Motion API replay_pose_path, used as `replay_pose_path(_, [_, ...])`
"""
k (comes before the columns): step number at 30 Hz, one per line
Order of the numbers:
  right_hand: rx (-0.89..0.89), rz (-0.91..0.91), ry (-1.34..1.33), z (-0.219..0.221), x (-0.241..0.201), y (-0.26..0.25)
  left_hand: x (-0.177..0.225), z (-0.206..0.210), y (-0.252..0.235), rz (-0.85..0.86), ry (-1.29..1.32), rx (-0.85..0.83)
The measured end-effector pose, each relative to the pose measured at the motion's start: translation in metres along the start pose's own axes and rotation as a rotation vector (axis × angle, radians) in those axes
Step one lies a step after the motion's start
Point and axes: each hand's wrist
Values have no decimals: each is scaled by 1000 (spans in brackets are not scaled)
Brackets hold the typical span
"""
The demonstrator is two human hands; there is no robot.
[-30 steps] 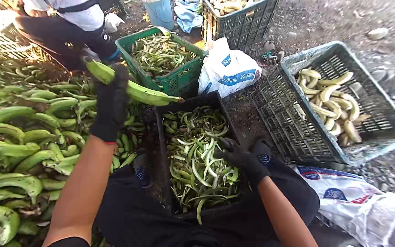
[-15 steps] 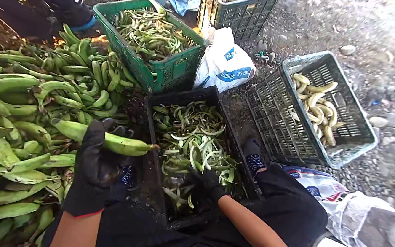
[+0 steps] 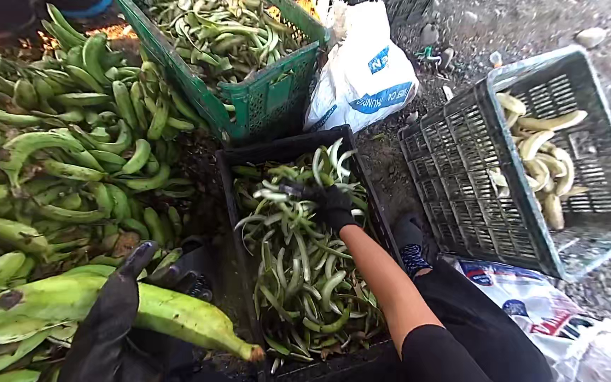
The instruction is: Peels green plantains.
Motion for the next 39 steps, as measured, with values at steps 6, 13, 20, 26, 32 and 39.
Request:
replay_pose_path(6, [-23,23,-38,-26,12,-50,1,-1,5,-6,-107,21])
replay_pose_path(13, [-61,-228,-62,15,-41,-22,1,13,10,67,-6,36])
replay_pose_path(20, [-70,-197,-218,33,-80,-26,2,30,13,48,-26,41])
replay_pose_path(26, [-240,-190,-323,30,-106,18,-14,43,-1,63,-43,85])
replay_pose_path(32, [-196,-254,-649,2,-50,74,-20,52,-11,105,-106,222])
replay_pose_path(39, [-156,14,-1246,-5,21,181,-39,63,-14,338,-467,175])
Point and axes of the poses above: each hand's wrist, its own y-axis away from the middle knuckle, its own z-axis out of the palm, x = y × z, and after that the axes turned 4 degrees about -y, right-handed
